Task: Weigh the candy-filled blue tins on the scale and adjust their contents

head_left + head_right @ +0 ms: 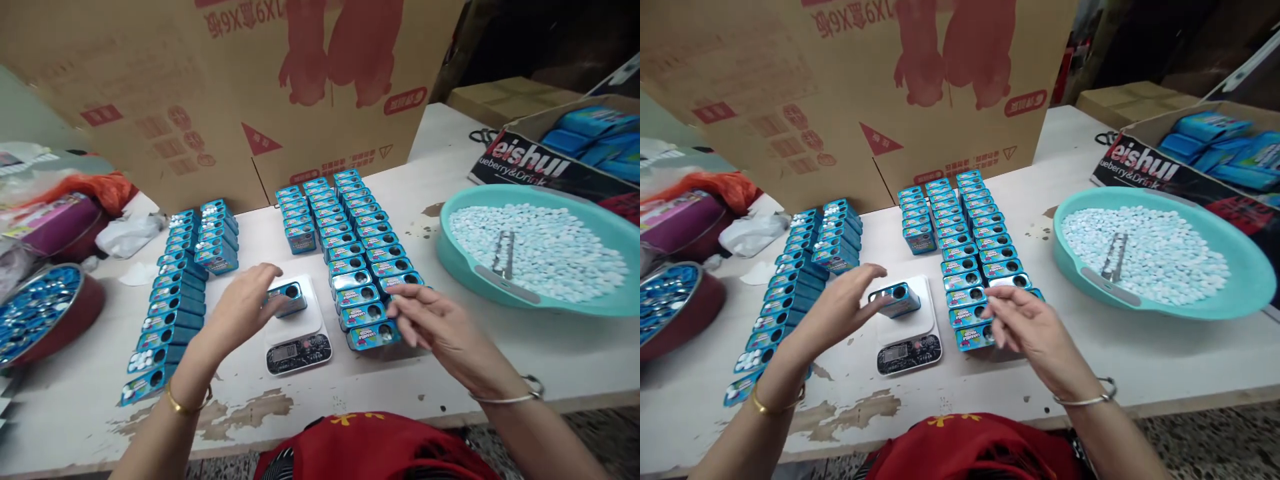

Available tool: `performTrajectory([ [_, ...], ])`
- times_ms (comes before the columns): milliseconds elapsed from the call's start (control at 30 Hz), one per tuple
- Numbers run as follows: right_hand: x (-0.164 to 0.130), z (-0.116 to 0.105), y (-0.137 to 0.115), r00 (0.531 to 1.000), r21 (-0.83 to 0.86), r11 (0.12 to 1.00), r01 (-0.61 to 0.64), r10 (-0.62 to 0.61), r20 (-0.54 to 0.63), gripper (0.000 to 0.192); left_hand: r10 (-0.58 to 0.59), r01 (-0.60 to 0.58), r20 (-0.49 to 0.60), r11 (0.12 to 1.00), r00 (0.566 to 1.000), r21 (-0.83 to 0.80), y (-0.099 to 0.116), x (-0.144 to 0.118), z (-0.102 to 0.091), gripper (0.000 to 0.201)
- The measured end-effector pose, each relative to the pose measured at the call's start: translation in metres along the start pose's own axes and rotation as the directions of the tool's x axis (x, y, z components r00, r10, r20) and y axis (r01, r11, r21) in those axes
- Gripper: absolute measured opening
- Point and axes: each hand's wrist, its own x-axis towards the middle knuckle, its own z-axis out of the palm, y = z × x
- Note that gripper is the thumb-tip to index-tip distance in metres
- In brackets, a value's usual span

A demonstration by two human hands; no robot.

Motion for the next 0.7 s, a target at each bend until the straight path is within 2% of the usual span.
performTrajectory([
  [67, 0.01, 0.026, -0.002, 0.99, -0.065, 0.997, 0.04, -0.031, 0.135, 0.027, -0.091, 0.081, -0.115, 0.993, 0.989, -0.089, -0.009, -0.016, -0.007, 0.032],
  [167, 0.026, 0.065, -0.009, 0.942, -0.078, 0.987, 0.138, -0.107, 0.317, 0.023, -0.228, 0.195, -0.21, 0.967, 0.951, -0.167, -0.022, -0.046, -0.012, 0.033],
  [267, 0.038, 0.09, -0.014, 0.906, -0.065, 0.982, 0.176, -0.135, 0.401, 0.021, -0.341, 0.288, -0.278, 0.934, 0.898, -0.214, -0.034, -0.079, -0.006, 0.032],
  [367, 0.045, 0.098, -0.013, 0.903, -0.07, 0.982, 0.174, -0.131, 0.409, 0.019, -0.463, 0.39, -0.274, 0.877, 0.843, -0.282, -0.04, -0.109, 0.011, 0.033],
  [467, 0.048, 0.099, -0.009, 0.905, -0.097, 0.977, 0.188, -0.134, 0.405, 0.02, -0.539, 0.45, -0.222, 0.822, 0.813, -0.349, -0.039, -0.128, 0.033, 0.037],
  [567, 0.05, 0.099, -0.008, 0.901, -0.121, 0.968, 0.22, -0.154, 0.405, 0.021, -0.574, 0.471, -0.18, 0.783, 0.799, -0.406, -0.035, -0.136, 0.051, 0.04],
  [700, 0.054, 0.105, -0.006, 0.9, -0.173, 0.949, 0.262, -0.176, 0.398, 0.021, -0.59, 0.477, -0.164, 0.761, 0.79, -0.44, -0.032, -0.136, 0.058, 0.041],
])
